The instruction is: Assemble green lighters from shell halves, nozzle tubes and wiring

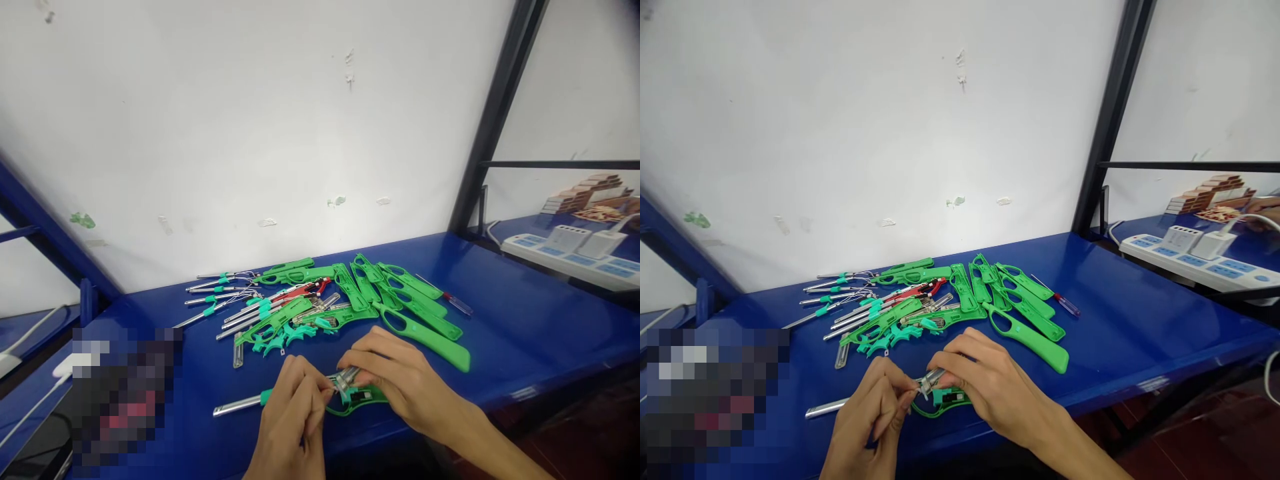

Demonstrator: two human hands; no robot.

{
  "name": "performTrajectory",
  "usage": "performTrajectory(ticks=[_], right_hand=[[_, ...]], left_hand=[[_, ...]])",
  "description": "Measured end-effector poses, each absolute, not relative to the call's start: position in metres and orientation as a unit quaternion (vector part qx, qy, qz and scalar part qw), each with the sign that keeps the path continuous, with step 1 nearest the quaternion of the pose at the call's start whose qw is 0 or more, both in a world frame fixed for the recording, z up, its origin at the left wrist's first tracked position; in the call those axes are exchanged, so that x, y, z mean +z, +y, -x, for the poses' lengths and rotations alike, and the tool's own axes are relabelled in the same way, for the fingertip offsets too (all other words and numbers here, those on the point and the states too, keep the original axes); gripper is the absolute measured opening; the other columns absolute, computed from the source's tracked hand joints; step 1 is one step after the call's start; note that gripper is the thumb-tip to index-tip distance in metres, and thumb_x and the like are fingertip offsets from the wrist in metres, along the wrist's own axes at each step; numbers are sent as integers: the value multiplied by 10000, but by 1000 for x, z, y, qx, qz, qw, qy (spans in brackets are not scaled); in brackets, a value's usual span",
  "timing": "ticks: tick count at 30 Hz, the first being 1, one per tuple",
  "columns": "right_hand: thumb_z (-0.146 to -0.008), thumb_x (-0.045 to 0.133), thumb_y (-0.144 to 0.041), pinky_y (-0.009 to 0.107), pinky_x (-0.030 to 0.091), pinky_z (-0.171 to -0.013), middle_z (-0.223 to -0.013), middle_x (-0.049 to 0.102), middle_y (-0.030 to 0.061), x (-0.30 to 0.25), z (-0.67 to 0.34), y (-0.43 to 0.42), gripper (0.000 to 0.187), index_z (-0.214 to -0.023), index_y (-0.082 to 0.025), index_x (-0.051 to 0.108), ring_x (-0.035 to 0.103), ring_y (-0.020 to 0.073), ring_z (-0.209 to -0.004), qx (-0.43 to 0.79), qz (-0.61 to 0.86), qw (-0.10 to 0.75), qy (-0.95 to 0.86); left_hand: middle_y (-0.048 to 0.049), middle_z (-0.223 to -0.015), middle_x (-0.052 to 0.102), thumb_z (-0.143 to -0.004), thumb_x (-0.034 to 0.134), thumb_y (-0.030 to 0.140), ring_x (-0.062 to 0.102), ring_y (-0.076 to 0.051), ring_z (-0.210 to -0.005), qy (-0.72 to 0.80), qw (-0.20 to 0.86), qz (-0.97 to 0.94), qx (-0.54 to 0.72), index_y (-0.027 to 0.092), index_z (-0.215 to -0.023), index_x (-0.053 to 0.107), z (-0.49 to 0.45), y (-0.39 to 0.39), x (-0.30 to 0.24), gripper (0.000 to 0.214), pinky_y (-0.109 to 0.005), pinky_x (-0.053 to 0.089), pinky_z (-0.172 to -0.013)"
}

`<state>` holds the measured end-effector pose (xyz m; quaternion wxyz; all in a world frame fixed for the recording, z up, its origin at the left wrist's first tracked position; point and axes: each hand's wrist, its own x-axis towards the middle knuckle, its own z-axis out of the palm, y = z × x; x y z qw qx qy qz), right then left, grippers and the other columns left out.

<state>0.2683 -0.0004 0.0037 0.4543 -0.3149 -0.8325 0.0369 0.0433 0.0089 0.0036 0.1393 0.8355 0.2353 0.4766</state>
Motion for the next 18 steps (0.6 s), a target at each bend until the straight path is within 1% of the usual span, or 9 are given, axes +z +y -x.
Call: performTrajectory(ticks=[4, 8, 13, 18], right_hand=[[-1095, 508, -98, 322, 519, -767, -1032, 746, 79, 3, -268, 0, 223, -1214, -193, 671, 620, 205, -887, 31, 301, 467, -831], [-1104, 492, -108, 312, 516, -745, -1024, 740, 82, 5, -267, -1, 213, -1195, -187, 668, 609, 192, -854, 14, 289, 476, -830], [-1104, 484, -95, 304, 495, -713, -989, 740, 73, 7, -266, -2, 216, -1180, -175, 669, 587, 180, -811, -13, 303, 458, -836], [-1104, 512, -120, 301, 483, -704, -978, 734, 65, 7, -266, -1, 191, -1196, -181, 667, 568, 176, -783, -29, 315, 429, -846]], left_hand=[[18, -789, 536, -1003, 424, -41, 571, -127, -729, 236, 178, -824, 482, 232, -790, 256, -48, 5, 2, 385, -269, 409, -639], [17, -781, 535, -1042, 396, -5, 593, -121, -730, 244, 216, -806, 494, 223, -773, 250, -50, 1, 2, 382, -249, 433, -636], [22, -787, 541, -1070, 402, 46, 629, -108, -711, 254, 275, -795, 478, 211, -741, 266, -48, 0, 7, 393, -228, 471, -645], [30, -803, 601, -1081, 440, 88, 648, -101, -725, 264, 282, -797, 465, 205, -721, 278, -43, 2, 8, 412, -217, 481, -665]])
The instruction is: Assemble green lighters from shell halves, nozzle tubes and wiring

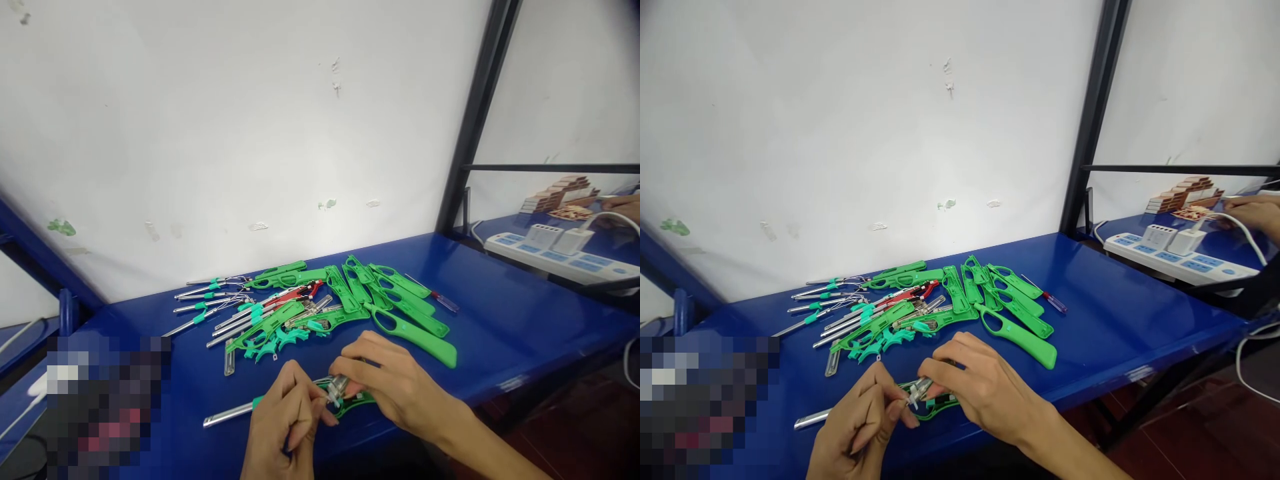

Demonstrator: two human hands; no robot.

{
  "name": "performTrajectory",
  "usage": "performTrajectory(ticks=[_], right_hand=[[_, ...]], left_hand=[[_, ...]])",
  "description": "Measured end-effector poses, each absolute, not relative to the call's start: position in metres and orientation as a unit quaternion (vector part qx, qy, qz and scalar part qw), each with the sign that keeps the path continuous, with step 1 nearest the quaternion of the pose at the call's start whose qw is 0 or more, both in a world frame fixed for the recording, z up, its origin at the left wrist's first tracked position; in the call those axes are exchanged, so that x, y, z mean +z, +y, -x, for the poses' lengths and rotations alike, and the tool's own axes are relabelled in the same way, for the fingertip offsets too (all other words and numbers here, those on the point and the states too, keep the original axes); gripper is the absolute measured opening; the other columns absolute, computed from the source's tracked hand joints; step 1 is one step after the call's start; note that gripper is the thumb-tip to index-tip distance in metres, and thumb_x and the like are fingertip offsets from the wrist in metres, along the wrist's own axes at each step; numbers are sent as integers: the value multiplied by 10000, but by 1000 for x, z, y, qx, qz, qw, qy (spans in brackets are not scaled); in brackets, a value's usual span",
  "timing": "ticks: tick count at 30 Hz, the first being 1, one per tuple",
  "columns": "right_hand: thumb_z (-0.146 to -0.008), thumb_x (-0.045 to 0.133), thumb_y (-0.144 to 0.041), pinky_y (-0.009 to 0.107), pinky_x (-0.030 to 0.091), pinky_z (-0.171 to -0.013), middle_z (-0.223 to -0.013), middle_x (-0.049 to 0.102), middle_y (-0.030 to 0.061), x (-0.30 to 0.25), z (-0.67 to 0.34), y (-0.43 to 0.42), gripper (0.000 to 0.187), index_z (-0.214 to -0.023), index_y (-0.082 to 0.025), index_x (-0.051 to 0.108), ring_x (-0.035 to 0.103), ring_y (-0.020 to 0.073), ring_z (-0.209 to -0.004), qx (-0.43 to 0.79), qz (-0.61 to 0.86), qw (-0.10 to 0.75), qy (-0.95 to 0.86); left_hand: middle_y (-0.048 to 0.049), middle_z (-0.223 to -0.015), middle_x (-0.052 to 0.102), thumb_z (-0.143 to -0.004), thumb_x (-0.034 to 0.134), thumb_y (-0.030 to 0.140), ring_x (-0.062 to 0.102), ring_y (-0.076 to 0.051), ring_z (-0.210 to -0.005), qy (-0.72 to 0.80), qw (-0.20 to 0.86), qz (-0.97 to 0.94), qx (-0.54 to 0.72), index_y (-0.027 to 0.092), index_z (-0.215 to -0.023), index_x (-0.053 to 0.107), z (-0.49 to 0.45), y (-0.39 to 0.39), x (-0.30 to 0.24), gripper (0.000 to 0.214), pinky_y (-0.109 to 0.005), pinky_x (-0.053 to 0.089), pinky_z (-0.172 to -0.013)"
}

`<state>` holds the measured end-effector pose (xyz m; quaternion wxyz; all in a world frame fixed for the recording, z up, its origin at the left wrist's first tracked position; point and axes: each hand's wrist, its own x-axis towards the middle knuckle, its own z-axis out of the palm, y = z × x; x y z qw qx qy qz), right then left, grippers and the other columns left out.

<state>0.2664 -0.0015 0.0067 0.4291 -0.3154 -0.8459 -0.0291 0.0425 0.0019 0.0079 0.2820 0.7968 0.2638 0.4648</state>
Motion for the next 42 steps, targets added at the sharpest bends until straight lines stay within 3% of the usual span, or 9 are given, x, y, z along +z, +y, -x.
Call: performTrajectory(ticks=[3, 6, 9, 12, 17, 26, 33, 36, 42], right_hand=[[-1148, 440, -216, 303, 474, -707, -964, 708, 55, 8, -268, -1, 207, -1187, -204, 643, 573, 187, -809, 1, 335, 416, -845], [-1181, 334, -356, 302, 449, -685, -902, 629, 19, 10, -275, -3, 304, -1086, -233, 595, 552, 179, -774, 96, 407, 437, -796], [-1183, 256, -432, 311, 441, -698, -863, 550, -9, 13, -284, -7, 370, -995, -252, 520, 532, 178, -758, 194, 506, 439, -716], [-1141, 403, -525, 330, 448, -747, -914, 565, -9, 18, -289, -10, 325, -973, -258, 478, 545, 192, -809, 233, 547, 384, -706], [-1117, 519, -369, 348, 462, -909, -1123, 656, 14, 20, -283, -6, 103, -1110, -269, 540, 616, 209, -1007, 262, 517, 289, -762], [-1136, 439, -468, 330, 480, -735, -902, 660, 17, -10, -285, 10, 296, -960, -263, 561, 641, 211, -801, 256, 486, 285, -785], [-1077, 613, -353, 320, 495, -793, -1032, 710, 1, 4, -284, 3, 72, -1079, -281, 609, 666, 205, -902, 280, 491, 284, -774], [-1104, 570, -361, 304, 469, -745, -978, 683, -16, 10, -282, 1, 125, -1016, -274, 587, 638, 187, -858, 291, 498, 282, -767], [-1106, 577, -335, 305, 449, -750, -967, 661, -22, 8, -284, 2, 109, -1019, -269, 574, 609, 183, -849, 277, 497, 283, -772]], left_hand=[[36, -859, 663, -1087, 519, 168, 679, -118, -771, 302, 299, -788, 446, 242, -788, 440, -38, 8, 6, 318, -222, 538, -702], [10, -1055, 725, -1097, 540, 235, 726, -152, -973, 349, 245, -795, 431, 299, -1086, 616, -34, 15, 4, 100, -255, 585, -834], [-10, -1191, 722, -1083, 565, 243, 708, -192, -1107, 346, 129, -840, 397, 338, -1259, 640, -31, 19, 2, 214, -327, 580, -955], [-37, -1184, 715, -1049, 618, 247, 700, -238, -1085, 350, 68, -866, 352, 325, -1294, 664, -31, 20, -1, 261, -426, 584, -989], [-63, -1092, 710, -1036, 568, 154, 714, -254, -979, 357, 70, -882, 299, 260, -1189, 731, -35, 16, -4, 247, -608, 523, -1089], [-82, -1037, 692, -1021, 531, 100, 655, -252, -922, 395, 40, -871, 289, 228, -1115, 758, -41, 3, 0, 277, -469, 601, -883], [-100, -1076, 723, -1044, 496, 106, 686, -256, -955, 377, 66, -870, 311, 212, -1215, 745, -31, 10, -3, 321, -463, 623, -884], [-84, -1170, 739, -1025, 571, 138, 719, -253, -1036, 385, 82, -864, 313, 255, -1247, 747, -18, 14, 1, 306, -437, 632, -927], [-20, -1032, 790, -1023, 623, 191, 783, -192, -915, 404, 148, -845, 317, 292, -1053, 815, 8, 22, 9, 219, -279, 642, -804]])
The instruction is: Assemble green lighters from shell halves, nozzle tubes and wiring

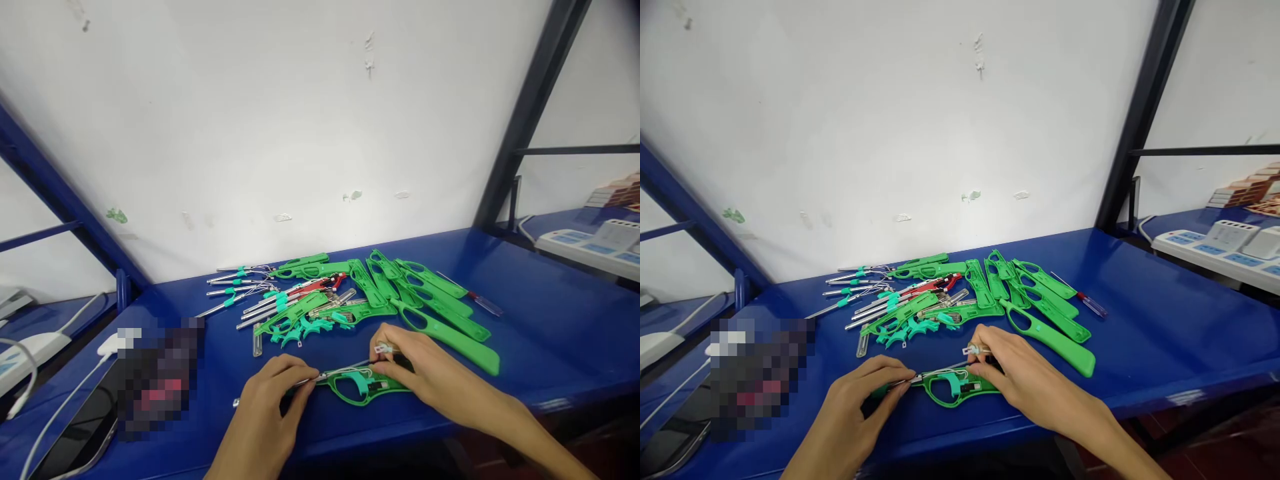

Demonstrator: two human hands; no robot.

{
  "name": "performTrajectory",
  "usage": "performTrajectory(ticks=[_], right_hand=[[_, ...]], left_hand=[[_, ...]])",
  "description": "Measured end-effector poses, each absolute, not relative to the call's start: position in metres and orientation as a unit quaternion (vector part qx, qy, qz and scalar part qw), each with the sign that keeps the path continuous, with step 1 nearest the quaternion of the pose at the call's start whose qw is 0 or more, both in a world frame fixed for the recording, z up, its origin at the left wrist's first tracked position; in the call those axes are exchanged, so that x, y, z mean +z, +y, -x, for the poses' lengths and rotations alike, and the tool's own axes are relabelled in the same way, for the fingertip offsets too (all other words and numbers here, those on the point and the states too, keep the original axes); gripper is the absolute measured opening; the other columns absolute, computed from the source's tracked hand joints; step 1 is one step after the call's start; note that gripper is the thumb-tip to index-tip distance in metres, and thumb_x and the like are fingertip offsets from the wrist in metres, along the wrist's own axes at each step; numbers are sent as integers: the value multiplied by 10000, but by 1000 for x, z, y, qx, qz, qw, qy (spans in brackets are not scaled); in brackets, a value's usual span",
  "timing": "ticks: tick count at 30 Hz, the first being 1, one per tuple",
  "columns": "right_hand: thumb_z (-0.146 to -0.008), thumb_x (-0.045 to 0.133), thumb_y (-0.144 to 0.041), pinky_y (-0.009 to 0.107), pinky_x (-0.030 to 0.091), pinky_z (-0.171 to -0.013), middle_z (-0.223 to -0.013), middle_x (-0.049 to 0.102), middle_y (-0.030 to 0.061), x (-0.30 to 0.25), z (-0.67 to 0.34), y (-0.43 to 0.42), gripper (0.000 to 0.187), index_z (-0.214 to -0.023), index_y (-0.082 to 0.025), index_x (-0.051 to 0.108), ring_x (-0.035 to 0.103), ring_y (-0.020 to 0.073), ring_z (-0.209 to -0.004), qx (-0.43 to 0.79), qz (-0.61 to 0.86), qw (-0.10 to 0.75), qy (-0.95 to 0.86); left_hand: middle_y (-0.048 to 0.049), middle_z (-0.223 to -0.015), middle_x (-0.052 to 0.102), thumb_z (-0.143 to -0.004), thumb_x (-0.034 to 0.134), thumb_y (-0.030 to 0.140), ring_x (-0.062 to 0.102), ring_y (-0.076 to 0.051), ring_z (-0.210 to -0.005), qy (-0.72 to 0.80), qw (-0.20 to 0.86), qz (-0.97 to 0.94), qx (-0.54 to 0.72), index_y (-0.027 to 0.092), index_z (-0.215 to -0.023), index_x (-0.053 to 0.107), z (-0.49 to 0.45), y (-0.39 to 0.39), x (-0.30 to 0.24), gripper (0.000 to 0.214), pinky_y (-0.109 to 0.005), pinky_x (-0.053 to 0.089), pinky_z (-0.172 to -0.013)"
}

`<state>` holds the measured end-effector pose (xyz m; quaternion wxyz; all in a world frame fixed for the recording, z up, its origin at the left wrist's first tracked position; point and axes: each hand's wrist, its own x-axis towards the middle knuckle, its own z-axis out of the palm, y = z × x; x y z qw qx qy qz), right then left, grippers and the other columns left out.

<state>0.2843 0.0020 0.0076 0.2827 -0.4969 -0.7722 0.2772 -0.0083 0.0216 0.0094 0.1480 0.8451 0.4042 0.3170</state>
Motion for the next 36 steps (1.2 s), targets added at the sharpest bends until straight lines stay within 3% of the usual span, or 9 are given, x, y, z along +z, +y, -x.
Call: performTrajectory(ticks=[1, 5, 13, 22, 29, 36], right_hand=[[-1104, 583, -324, 309, 456, -773, -1009, 673, -17, 7, -285, 2, 51, -1083, -279, 594, 619, 187, -875, 270, 493, 282, -777], [-1108, 575, -298, 321, 483, -839, -1164, 705, 10, 8, -285, 2, 174, -1276, -313, 619, 652, 203, -972, 258, 474, 275, -796], [-1132, 513, -307, 327, 497, -803, -1042, 713, 20, 8, -284, 4, 154, -1095, -265, 657, 656, 201, -918, 257, 463, 270, -804], [-1092, 602, -273, 301, 494, -790, -985, 765, -10, 15, -275, 5, 121, -1014, -251, 693, 699, 178, -855, 252, 476, 309, -784], [-1062, 629, -257, 278, 493, -709, -902, 762, -13, 15, -273, 4, 140, -934, -236, 681, 687, 166, -782, 263, 480, 338, -766], [-1027, 651, -180, 281, 523, -734, -973, 801, -6, 6, -274, 4, 160, -878, -238, 653, 747, 182, -865, 238, 473, 375, -761]], left_hand=[[-11, -1010, 793, -1025, 627, 198, 785, -183, -893, 402, 157, -845, 316, 299, -1032, 819, 10, 23, 10, 217, -258, 637, -779], [-5, -981, 800, -1002, 645, 182, 787, -179, -858, 396, 188, -838, 326, 297, -979, 828, 9, 25, 12, 217, -243, 626, -754], [-12, -944, 788, -1006, 591, 148, 770, -172, -818, 375, 194, -852, 311, 295, -959, 834, 6, 29, 13, 287, -244, 598, -717], [-23, -959, 755, -1022, 579, 158, 735, -194, -846, 372, 148, -870, 288, 292, -954, 807, 10, 29, 4, 273, -295, 600, -742], [-84, -1087, 696, -1039, 596, 261, 746, -223, -919, 407, 64, -859, 304, 240, -1014, 744, -9, 14, 7, 152, -347, 647, -807], [-61, -1047, 697, -1070, 505, 176, 740, -209, -898, 349, 68, -877, 322, 251, -1133, 728, -28, 18, -7, 243, -322, 636, -788]])
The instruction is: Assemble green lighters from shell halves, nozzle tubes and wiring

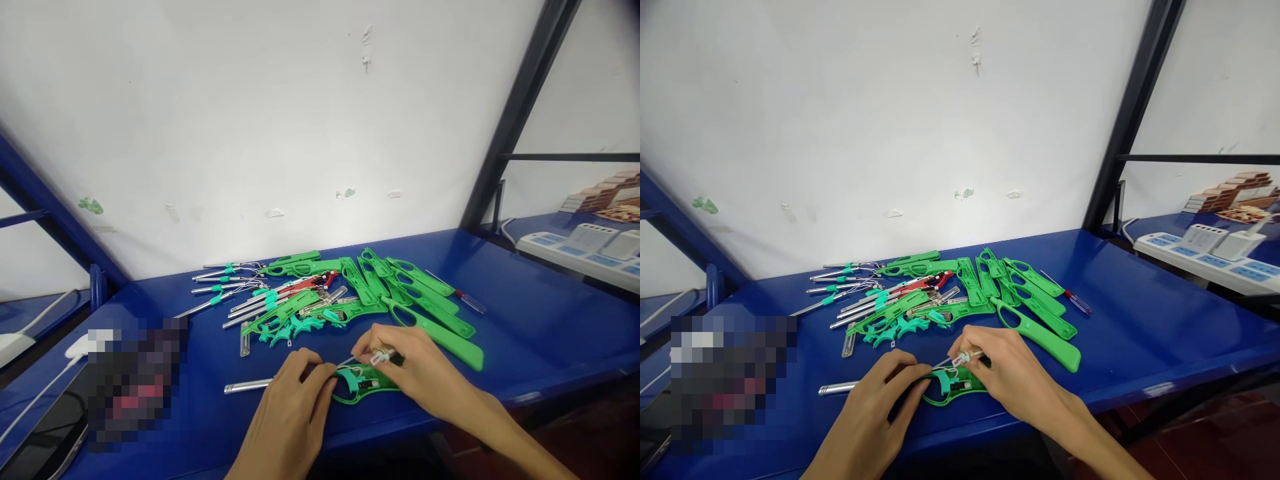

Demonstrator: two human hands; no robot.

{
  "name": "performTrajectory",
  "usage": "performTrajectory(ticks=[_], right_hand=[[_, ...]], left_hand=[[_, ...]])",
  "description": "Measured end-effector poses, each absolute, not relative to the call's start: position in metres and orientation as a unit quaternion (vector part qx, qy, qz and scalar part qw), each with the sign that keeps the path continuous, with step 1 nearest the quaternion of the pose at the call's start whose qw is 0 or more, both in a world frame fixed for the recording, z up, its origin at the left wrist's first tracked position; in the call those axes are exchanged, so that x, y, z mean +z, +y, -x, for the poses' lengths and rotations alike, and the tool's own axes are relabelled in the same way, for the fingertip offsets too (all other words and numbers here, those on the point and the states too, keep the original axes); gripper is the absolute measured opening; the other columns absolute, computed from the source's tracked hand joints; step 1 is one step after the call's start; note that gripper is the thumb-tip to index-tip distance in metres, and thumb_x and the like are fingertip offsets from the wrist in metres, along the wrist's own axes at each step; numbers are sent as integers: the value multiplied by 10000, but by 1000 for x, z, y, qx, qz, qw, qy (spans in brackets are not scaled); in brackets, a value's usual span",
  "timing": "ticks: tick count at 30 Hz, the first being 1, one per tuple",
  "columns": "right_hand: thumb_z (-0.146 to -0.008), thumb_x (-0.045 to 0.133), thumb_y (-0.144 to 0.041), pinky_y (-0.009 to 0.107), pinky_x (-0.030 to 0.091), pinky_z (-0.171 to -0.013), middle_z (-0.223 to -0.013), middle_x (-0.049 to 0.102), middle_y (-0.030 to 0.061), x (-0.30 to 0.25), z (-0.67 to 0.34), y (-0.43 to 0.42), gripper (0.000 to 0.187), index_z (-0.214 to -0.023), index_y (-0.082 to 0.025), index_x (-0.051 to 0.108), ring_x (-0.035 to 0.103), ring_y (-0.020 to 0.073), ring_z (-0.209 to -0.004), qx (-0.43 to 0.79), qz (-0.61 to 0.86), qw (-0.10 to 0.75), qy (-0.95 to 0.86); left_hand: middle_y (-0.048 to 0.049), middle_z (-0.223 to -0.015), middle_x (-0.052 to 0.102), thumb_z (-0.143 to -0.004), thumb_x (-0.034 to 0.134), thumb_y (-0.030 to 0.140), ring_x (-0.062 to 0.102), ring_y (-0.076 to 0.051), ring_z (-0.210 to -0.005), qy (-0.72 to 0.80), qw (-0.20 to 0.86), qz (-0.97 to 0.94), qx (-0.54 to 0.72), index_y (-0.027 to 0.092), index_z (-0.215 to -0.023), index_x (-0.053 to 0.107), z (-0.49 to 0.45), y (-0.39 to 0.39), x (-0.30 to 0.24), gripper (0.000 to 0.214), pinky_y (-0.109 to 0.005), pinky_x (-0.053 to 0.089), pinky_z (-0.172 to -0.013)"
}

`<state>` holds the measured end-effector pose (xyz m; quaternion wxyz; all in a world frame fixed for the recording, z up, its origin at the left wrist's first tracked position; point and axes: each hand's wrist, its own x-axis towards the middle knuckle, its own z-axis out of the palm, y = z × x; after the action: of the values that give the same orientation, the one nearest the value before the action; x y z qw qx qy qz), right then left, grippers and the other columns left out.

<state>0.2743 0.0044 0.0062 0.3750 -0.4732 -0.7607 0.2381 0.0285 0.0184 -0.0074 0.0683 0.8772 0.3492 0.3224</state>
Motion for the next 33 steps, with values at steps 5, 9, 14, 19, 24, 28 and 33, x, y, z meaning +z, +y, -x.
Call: performTrajectory(ticks=[5, 9, 14, 19, 24, 28, 33], right_hand=[[-1038, 568, -86, 305, 527, -755, -1022, 825, 0, -1, -274, 3, 236, -858, -232, 615, 775, 187, -894, 145, 435, 391, -798], [-1060, 527, -72, 330, 485, -700, -1059, 849, 33, -4, -273, 1, 231, -934, -220, 651, 796, 199, -847, 25, 397, 397, -827], [-1058, 518, -49, 336, 472, -681, -1082, 858, 46, -5, -273, 1, 243, -968, -214, 672, 812, 204, -867, -16, 388, 392, -834], [-1046, 590, -64, 331, 486, -681, -1060, 859, 10, -6, -273, 1, 191, -1002, -231, 673, 813, 188, -836, -2, 376, 424, -824], [-1024, 630, -52, 318, 476, -687, -1042, 855, -23, -8, -273, 2, 202, -967, -245, 638, 798, 174, -816, 32, 368, 443, -817], [-1008, 655, -68, 311, 455, -681, -972, 845, -44, -8, -273, 3, 244, -869, -249, 568, 731, 156, -732, 74, 377, 452, -805], [-1004, 651, -143, 323, 452, -730, -935, 763, -20, 3, -276, -3, 260, -839, -245, 477, 656, 169, -767, 114, 440, 410, -791]], left_hand=[[-44, -1030, 695, -1084, 493, 170, 735, -186, -885, 339, 79, -883, 314, 256, -1115, 716, -26, 21, -10, 241, -284, 615, -772], [-39, -1022, 696, -1079, 497, 157, 730, -193, -879, 342, 81, -885, 305, 251, -1074, 697, -26, 23, -10, 221, -304, 611, -773], [-43, -1019, 697, -1073, 497, 160, 727, -206, -870, 343, 78, -888, 298, 240, -1073, 693, -29, 22, -5, 211, -337, 619, -781], [-36, -999, 717, -1076, 476, 165, 737, -210, -878, 351, 43, -889, 290, 233, -1072, 667, -34, 15, 2, 203, -355, 632, -814], [-50, -1018, 743, -1098, 467, 216, 753, -248, -841, 352, -36, -895, 273, 232, -1296, 607, -40, 19, 3, 243, -373, 625, -720], [1, -897, 718, -1051, 556, 156, 742, -226, -725, 335, -55, -910, 237, 257, -1166, 657, -47, 27, 7, 183, -330, 584, -642], [6, -788, 658, -993, 533, 54, 703, -221, -614, 314, -85, -918, 225, 237, -955, 652, -53, 32, 10, 221, -310, 474, -506]])
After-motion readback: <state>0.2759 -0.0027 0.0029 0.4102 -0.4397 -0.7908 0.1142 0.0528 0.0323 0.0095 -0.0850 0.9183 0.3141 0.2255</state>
